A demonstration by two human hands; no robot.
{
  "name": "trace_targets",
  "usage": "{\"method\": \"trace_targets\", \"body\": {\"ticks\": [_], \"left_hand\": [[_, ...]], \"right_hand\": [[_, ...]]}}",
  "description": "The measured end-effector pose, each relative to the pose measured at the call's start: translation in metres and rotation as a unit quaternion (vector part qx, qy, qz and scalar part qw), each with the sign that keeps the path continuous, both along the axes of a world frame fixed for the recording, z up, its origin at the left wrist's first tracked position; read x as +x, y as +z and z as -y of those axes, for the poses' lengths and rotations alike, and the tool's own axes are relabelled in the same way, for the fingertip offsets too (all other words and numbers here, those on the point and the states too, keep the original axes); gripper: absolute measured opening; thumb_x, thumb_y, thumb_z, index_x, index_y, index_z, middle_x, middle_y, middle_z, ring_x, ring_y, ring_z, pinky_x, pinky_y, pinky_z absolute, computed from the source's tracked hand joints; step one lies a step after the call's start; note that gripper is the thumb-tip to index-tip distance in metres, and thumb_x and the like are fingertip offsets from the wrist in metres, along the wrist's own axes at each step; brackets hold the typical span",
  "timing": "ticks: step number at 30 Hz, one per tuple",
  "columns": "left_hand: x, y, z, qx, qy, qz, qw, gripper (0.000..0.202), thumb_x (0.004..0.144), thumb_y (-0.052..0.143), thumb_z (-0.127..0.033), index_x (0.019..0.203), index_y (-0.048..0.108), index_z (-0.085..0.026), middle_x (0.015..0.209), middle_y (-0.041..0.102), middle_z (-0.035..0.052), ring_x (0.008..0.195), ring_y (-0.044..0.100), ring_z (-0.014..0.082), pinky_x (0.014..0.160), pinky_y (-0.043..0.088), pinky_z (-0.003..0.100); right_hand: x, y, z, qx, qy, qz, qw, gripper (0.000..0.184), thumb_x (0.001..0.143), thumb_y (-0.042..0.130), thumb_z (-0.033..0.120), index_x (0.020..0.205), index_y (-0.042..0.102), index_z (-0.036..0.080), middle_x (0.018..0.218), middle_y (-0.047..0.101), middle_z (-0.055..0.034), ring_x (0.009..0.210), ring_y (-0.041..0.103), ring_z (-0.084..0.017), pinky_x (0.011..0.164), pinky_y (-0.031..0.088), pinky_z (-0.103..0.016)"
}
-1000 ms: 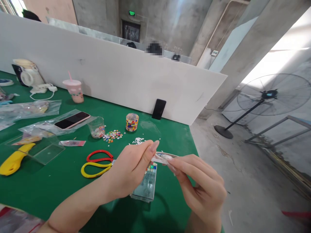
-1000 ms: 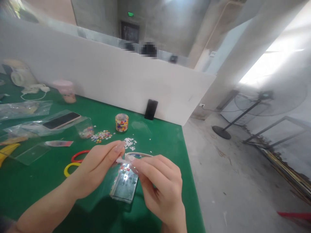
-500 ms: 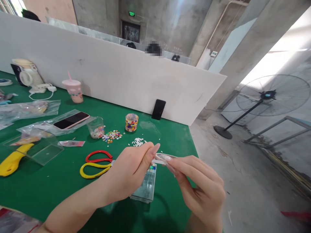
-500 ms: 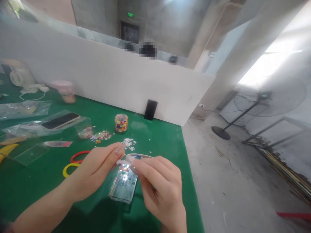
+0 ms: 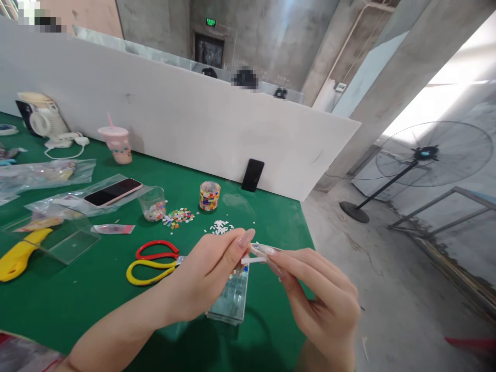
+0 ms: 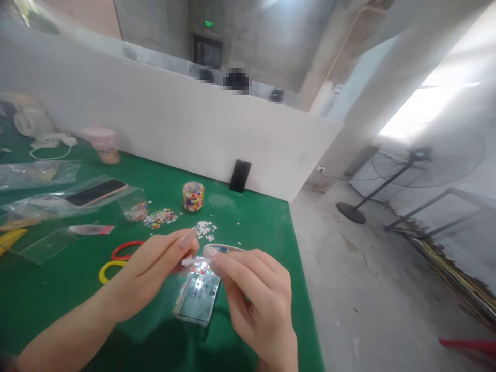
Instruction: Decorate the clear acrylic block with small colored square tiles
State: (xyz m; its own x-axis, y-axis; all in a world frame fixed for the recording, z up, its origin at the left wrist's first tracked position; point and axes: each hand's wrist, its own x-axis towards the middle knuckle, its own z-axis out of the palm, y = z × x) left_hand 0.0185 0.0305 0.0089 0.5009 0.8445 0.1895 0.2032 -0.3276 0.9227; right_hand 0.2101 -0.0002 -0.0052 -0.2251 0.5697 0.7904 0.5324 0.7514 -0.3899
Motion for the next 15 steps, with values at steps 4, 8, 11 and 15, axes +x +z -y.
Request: {"method": "trace_targets", "body": {"ticks": [4,8,11,15], "left_hand": [[0.0004,-0.0007,-0.0001,-0.049,-0.013,0.042,0.998,0.047,0.102,0.028,-0.053,0.071,0.038,-0.020,0.064,0.033,-0.0060,0.058,0.030,0.0106,0.054,0.030,0.024],[0.0018,-0.0015,-0.0006,-0.066,-0.012,0.048,0.997,0.048,0.101,0.033,-0.055,0.069,0.036,-0.020,0.064,0.031,-0.0061,0.059,0.029,0.0103,0.054,0.029,0.024],[0.0017,-0.0015,-0.0009,-0.084,-0.013,0.051,0.995,0.044,0.100,0.036,-0.054,0.072,0.039,-0.021,0.066,0.034,-0.0062,0.060,0.031,0.0104,0.055,0.031,0.023],[0.0002,0.0010,-0.0005,-0.099,-0.021,0.030,0.994,0.040,0.101,0.033,-0.053,0.077,0.042,-0.022,0.068,0.036,-0.0051,0.062,0.033,0.0116,0.058,0.034,0.024]], "right_hand": [[0.0009,-0.0016,-0.0005,-0.003,-0.003,0.001,1.000,0.043,0.082,0.057,-0.007,0.109,0.068,0.024,0.088,0.076,-0.0008,0.076,0.068,-0.014,0.062,0.053,-0.027],[0.0024,-0.0044,-0.0016,-0.005,-0.001,-0.005,1.000,0.044,0.082,0.058,-0.008,0.111,0.068,0.024,0.090,0.075,-0.0011,0.076,0.067,-0.014,0.062,0.053,-0.028],[0.0026,-0.0056,-0.0028,-0.011,0.001,-0.010,1.000,0.044,0.082,0.058,-0.007,0.111,0.067,0.024,0.091,0.075,-0.0011,0.077,0.067,-0.014,0.063,0.053,-0.028],[0.0022,-0.0046,-0.0044,-0.028,0.018,-0.020,0.999,0.043,0.083,0.057,-0.007,0.110,0.068,0.025,0.091,0.075,-0.0006,0.074,0.066,-0.013,0.062,0.052,-0.027]]}}
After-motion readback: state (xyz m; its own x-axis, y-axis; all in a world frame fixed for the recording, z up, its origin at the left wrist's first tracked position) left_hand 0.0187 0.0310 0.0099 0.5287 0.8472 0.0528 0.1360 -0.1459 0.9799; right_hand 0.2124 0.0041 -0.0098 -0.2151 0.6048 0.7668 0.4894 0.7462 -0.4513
